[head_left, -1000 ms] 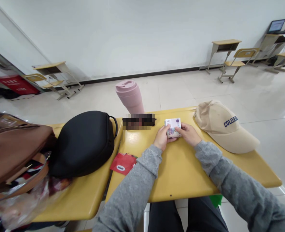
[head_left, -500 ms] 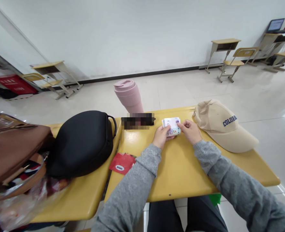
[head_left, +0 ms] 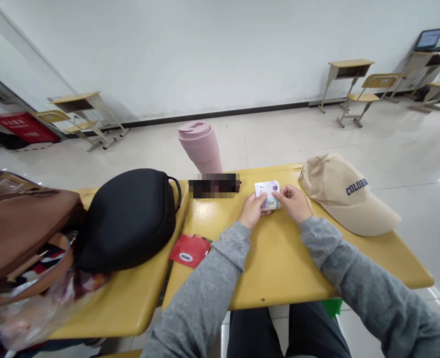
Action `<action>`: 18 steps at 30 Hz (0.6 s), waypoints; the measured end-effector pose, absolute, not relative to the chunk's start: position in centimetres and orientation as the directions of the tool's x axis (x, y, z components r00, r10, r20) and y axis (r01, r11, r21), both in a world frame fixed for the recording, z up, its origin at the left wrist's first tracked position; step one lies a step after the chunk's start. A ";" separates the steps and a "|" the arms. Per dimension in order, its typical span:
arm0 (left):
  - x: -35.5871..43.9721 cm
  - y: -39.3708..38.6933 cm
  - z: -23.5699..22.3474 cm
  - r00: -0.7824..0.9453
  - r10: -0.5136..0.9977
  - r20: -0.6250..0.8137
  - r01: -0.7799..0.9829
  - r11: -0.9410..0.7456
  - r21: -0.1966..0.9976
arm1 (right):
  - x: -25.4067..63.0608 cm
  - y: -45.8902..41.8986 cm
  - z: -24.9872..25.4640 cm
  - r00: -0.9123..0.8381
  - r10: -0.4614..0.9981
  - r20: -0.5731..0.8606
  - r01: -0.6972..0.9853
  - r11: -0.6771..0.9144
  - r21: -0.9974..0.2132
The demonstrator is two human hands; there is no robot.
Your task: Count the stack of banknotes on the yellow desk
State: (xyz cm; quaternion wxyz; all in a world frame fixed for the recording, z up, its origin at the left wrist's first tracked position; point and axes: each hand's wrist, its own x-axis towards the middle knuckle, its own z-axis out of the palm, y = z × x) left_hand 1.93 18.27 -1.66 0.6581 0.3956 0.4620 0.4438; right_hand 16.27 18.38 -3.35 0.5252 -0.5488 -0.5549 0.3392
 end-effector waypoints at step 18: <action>1.7 18.8 -1.3 0.137 0.938 -0.319 -0.320 0.347 0.882 | 16.1 18.4 -3.4 0.134 0.965 0.226 0.166 0.203 -0.965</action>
